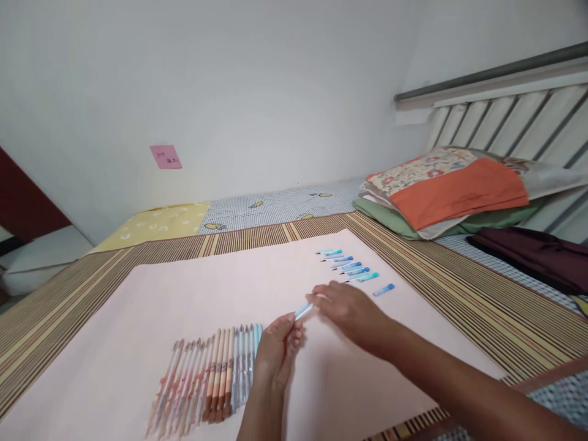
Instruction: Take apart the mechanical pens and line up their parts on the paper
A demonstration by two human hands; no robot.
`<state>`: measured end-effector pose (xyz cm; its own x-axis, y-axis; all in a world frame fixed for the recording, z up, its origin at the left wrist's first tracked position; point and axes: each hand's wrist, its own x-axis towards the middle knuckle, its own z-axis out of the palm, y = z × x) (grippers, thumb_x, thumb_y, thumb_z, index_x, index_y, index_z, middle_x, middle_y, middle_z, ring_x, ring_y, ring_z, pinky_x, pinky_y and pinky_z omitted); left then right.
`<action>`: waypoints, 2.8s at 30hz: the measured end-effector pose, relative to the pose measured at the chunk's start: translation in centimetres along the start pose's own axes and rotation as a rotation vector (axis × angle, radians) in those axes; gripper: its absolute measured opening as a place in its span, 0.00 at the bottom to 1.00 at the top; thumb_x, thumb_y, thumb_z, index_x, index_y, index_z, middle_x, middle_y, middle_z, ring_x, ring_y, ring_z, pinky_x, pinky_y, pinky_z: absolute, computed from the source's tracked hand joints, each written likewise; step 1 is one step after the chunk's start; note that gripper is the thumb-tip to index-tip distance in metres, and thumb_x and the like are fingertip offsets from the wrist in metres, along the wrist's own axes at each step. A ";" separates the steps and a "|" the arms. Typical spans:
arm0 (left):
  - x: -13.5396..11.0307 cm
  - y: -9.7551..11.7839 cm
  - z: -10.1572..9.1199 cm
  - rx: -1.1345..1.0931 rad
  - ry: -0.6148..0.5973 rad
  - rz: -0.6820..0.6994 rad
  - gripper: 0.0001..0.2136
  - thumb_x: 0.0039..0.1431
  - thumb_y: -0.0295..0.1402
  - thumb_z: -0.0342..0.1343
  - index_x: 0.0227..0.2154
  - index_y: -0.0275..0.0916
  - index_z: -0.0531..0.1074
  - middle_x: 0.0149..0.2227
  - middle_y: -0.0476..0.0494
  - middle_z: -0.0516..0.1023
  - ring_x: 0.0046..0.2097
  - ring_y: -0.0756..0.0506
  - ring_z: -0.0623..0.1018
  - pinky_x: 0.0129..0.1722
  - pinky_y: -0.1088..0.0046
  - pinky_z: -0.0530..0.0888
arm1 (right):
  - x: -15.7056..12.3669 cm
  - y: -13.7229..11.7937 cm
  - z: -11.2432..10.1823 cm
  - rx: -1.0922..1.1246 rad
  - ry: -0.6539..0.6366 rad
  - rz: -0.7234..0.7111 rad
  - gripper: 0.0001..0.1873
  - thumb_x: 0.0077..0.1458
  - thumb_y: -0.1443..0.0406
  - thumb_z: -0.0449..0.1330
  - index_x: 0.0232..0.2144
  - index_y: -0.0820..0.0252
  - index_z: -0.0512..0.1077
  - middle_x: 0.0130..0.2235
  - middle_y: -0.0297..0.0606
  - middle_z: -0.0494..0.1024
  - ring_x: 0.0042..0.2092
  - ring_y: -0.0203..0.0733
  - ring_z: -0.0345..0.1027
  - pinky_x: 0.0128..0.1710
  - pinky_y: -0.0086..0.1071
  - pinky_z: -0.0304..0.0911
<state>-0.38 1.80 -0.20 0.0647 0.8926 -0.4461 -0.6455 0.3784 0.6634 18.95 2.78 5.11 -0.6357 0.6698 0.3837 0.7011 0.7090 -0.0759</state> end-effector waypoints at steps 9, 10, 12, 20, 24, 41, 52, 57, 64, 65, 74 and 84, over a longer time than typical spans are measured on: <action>0.0 -0.6 -0.4 0.148 -0.133 0.018 0.10 0.45 0.29 0.72 0.24 0.30 0.76 0.22 0.44 0.77 0.20 0.54 0.72 0.19 0.82 0.68 | 1.2 -2.6 2.3 -0.119 -0.296 0.010 0.12 0.55 0.78 0.53 0.35 0.62 0.73 0.38 0.42 0.75 0.39 0.45 0.67 0.36 0.35 0.57; 0.0 -0.7 -0.4 0.166 -0.146 0.039 0.11 0.43 0.31 0.73 0.25 0.30 0.77 0.22 0.44 0.77 0.20 0.54 0.72 0.19 0.81 0.68 | 1.2 -2.3 2.2 -0.090 -0.298 0.047 0.10 0.56 0.77 0.53 0.34 0.61 0.72 0.38 0.41 0.74 0.37 0.44 0.67 0.35 0.35 0.57; 0.0 -1.0 -0.2 0.198 -0.166 0.082 0.14 0.41 0.35 0.74 0.26 0.31 0.77 0.22 0.44 0.78 0.20 0.53 0.73 0.20 0.80 0.68 | 1.1 -1.8 2.1 -0.014 -0.309 0.144 0.08 0.59 0.74 0.54 0.32 0.60 0.72 0.37 0.39 0.74 0.35 0.41 0.67 0.32 0.33 0.54; -0.3 -1.7 0.4 0.258 -0.211 0.099 0.21 0.40 0.40 0.74 0.33 0.30 0.76 0.25 0.41 0.80 0.22 0.49 0.76 0.24 0.75 0.71 | 0.9 -0.5 0.5 0.204 -0.335 0.284 0.03 0.57 0.70 0.62 0.35 0.60 0.75 0.39 0.37 0.77 0.36 0.39 0.70 0.33 0.29 0.53; -0.3 -1.3 0.3 0.284 -0.130 0.117 0.26 0.44 0.41 0.72 0.42 0.31 0.72 0.27 0.39 0.81 0.24 0.47 0.78 0.25 0.73 0.74 | 0.0 3.7 -0.2 0.117 -0.299 0.302 0.05 0.55 0.71 0.62 0.36 0.59 0.75 0.40 0.38 0.77 0.39 0.41 0.71 0.35 0.29 0.53; -0.3 -0.4 0.0 0.143 -0.098 0.120 0.15 0.48 0.35 0.70 0.34 0.30 0.76 0.25 0.40 0.80 0.24 0.49 0.78 0.25 0.77 0.75 | -4.3 17.7 2.1 -0.134 -0.415 0.588 0.10 0.44 0.74 0.64 0.32 0.59 0.75 0.38 0.40 0.79 0.37 0.44 0.72 0.29 0.31 0.45; -0.2 -0.4 0.0 0.135 -0.108 0.133 0.13 0.51 0.34 0.68 0.35 0.30 0.76 0.26 0.40 0.81 0.25 0.49 0.78 0.25 0.77 0.75 | -6.4 17.3 1.0 -0.083 -0.256 0.668 0.09 0.51 0.74 0.55 0.27 0.58 0.73 0.35 0.38 0.77 0.35 0.40 0.69 0.31 0.30 0.49; -0.2 -0.3 -0.2 0.133 -0.103 0.129 0.12 0.51 0.33 0.68 0.35 0.30 0.76 0.26 0.41 0.81 0.25 0.50 0.78 0.25 0.78 0.74 | -9.1 16.3 0.7 0.021 -0.207 0.694 0.05 0.49 0.69 0.58 0.23 0.57 0.69 0.28 0.34 0.76 0.31 0.39 0.67 0.30 0.30 0.52; -0.1 -0.4 -0.1 0.138 -0.096 0.118 0.12 0.50 0.33 0.69 0.34 0.31 0.76 0.25 0.41 0.81 0.24 0.50 0.78 0.25 0.78 0.74 | -10.7 14.7 2.7 0.119 -0.079 0.830 0.05 0.49 0.65 0.59 0.24 0.55 0.66 0.26 0.32 0.74 0.29 0.39 0.65 0.30 0.31 0.51; -0.1 -0.3 -0.1 0.137 -0.095 0.119 0.12 0.49 0.33 0.69 0.34 0.31 0.76 0.25 0.42 0.81 0.24 0.50 0.78 0.25 0.78 0.74 | -10.7 14.6 3.0 0.122 -0.063 0.852 0.04 0.49 0.65 0.59 0.25 0.55 0.65 0.26 0.31 0.74 0.29 0.39 0.65 0.30 0.31 0.51; 0.4 -0.8 -0.8 0.153 -0.136 0.117 0.13 0.51 0.35 0.68 0.35 0.31 0.76 0.27 0.40 0.81 0.26 0.49 0.79 0.27 0.76 0.75 | -10.1 15.4 4.5 0.114 0.019 0.863 0.07 0.50 0.62 0.60 0.26 0.54 0.63 0.25 0.30 0.71 0.28 0.39 0.64 0.29 0.30 0.50; -0.4 0.5 -0.3 0.129 -0.101 0.146 0.13 0.50 0.34 0.69 0.34 0.30 0.76 0.26 0.40 0.81 0.24 0.50 0.78 0.25 0.77 0.75 | -10.5 15.2 4.4 0.025 0.059 0.829 0.05 0.53 0.66 0.55 0.26 0.55 0.65 0.30 0.35 0.74 0.31 0.41 0.66 0.32 0.31 0.54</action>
<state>-0.96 1.53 0.15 0.0577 0.9578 -0.2817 -0.5511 0.2659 0.7909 34.86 7.54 -4.14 0.1023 0.9649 0.2418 0.9267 -0.0041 -0.3758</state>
